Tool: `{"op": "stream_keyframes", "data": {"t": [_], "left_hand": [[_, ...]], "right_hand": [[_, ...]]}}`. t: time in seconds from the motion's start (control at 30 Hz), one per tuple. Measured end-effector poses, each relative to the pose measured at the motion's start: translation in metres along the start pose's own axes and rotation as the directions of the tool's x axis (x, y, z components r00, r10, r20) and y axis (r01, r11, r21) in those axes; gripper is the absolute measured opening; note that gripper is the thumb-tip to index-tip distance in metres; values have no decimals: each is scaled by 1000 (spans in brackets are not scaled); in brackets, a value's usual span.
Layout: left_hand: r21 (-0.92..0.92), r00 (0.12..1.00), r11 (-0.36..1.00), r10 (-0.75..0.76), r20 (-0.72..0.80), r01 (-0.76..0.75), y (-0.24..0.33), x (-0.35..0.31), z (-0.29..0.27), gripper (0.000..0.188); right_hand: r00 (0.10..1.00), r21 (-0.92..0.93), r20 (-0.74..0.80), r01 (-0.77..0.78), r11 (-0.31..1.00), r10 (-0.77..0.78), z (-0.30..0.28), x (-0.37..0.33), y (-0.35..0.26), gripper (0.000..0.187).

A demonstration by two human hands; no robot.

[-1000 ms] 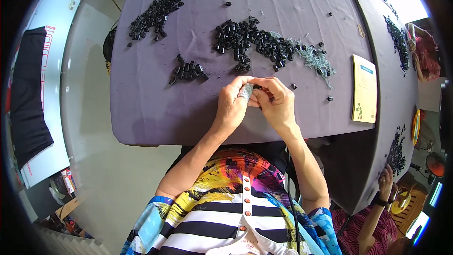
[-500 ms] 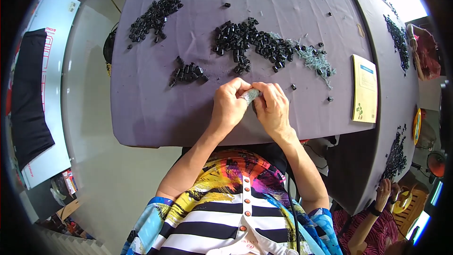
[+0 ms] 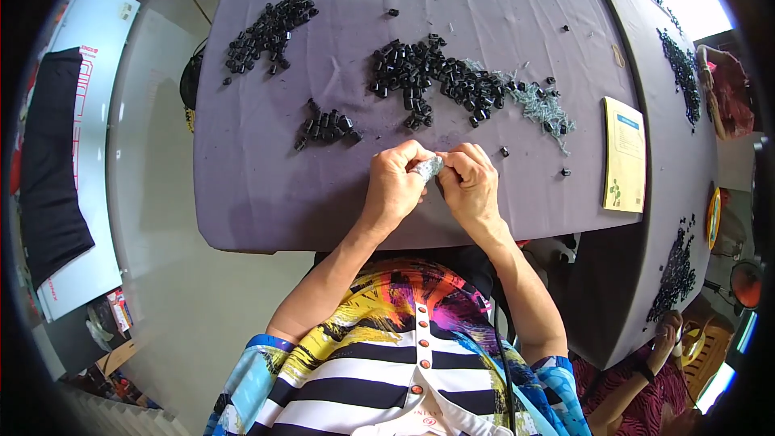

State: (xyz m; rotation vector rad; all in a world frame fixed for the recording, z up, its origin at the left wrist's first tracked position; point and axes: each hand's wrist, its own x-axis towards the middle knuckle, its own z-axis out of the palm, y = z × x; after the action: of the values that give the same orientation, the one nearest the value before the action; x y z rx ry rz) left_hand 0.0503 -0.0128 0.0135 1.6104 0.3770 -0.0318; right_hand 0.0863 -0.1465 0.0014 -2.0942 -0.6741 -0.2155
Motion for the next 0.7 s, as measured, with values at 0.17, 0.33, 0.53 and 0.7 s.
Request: {"op": "stream_keyframes", "data": {"t": [0.17, 0.33, 0.53, 0.7], "left_hand": [[20, 1000, 1000, 16, 15, -16, 2, 2, -1, 5], [47, 998, 999, -27, 54, 24, 4, 3, -3, 13], [7, 993, 998, -61, 99, 60, 3, 6, -4, 14], [99, 998, 995, -13, 64, 6, 0, 1, -1, 14]], "right_hand": [[999, 7, 32, -8, 1000, 8, -2, 3, 2, 14], [988, -12, 119, -102, 995, 103, -5, 8, -1, 9], [982, -55, 153, -103, 993, 110, -6, 7, 1, 10], [985, -113, 145, -79, 990, 95, -6, 5, -1, 11]]}}
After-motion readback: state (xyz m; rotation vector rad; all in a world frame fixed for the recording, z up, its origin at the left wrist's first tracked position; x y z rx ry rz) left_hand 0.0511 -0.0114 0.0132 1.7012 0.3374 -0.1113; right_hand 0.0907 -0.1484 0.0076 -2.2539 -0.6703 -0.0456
